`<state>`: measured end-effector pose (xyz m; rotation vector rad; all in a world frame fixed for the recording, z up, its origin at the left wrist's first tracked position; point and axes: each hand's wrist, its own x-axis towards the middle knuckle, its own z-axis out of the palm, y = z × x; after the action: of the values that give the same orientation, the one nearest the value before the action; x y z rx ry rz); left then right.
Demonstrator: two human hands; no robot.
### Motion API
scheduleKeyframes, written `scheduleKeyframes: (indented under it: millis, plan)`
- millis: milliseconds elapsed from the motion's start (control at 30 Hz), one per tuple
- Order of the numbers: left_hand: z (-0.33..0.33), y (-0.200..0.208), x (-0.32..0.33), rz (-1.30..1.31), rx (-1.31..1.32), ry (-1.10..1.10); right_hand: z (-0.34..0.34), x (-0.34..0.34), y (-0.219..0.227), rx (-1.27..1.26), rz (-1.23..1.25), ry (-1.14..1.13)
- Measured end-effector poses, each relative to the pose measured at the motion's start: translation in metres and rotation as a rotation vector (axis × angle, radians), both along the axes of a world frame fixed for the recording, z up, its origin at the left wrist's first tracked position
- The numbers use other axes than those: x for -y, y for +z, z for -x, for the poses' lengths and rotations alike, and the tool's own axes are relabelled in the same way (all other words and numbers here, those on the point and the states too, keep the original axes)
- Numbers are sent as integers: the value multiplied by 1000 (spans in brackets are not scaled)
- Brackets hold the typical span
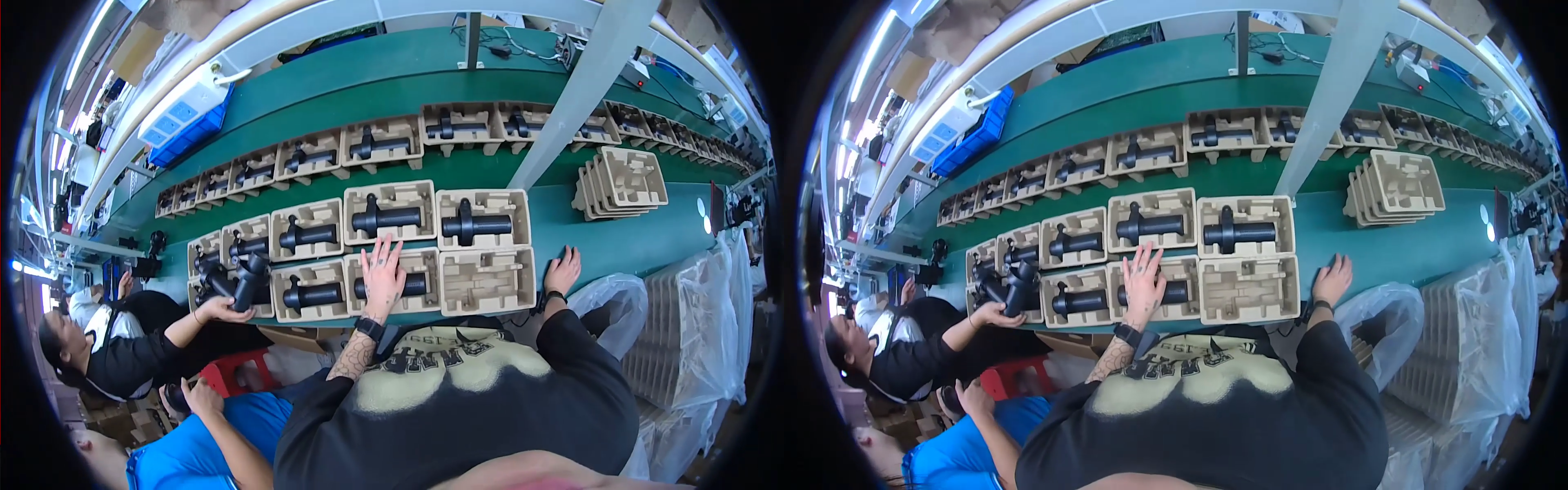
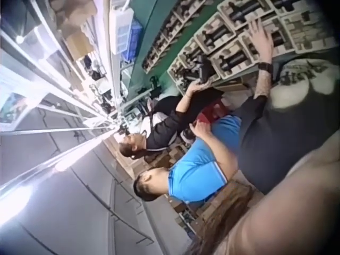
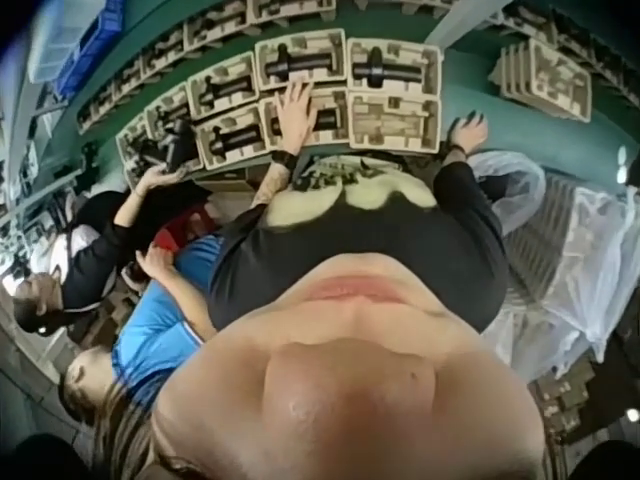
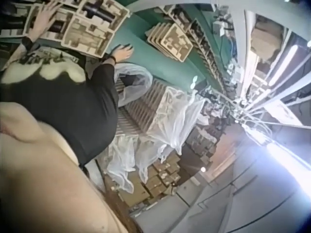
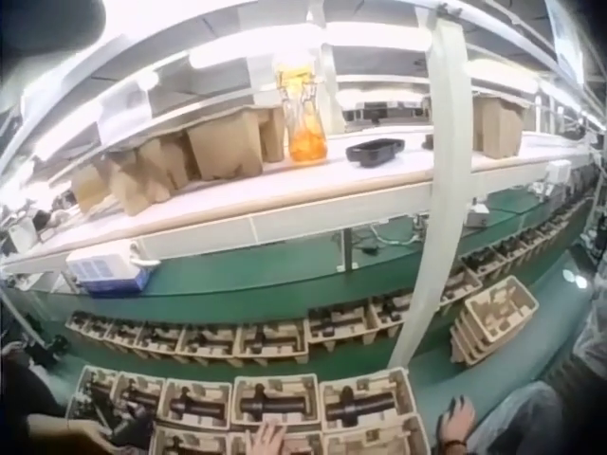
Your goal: The person picks up a tray from a stack, places it on the table, and inserts a black device into it. They then repeat this process by stacking another tray on top and placing another device inside.
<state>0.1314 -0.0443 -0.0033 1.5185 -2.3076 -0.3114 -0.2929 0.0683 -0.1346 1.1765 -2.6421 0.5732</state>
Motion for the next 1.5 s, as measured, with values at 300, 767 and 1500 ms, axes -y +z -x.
scheduleKeyframes:
  millis: [300, 767, 1500]
  plan:
    - [-26, 9, 7, 209, -238, 93, 11, -4, 2, -81, -1, 90]
    - [-318, 29, 1, -258, 48, 1152, 15, -7, -21, -191, -41, 15]
    - [-196, 47, 22, 115, -556, 404, -142, 39, 218, 304, -217, 887]
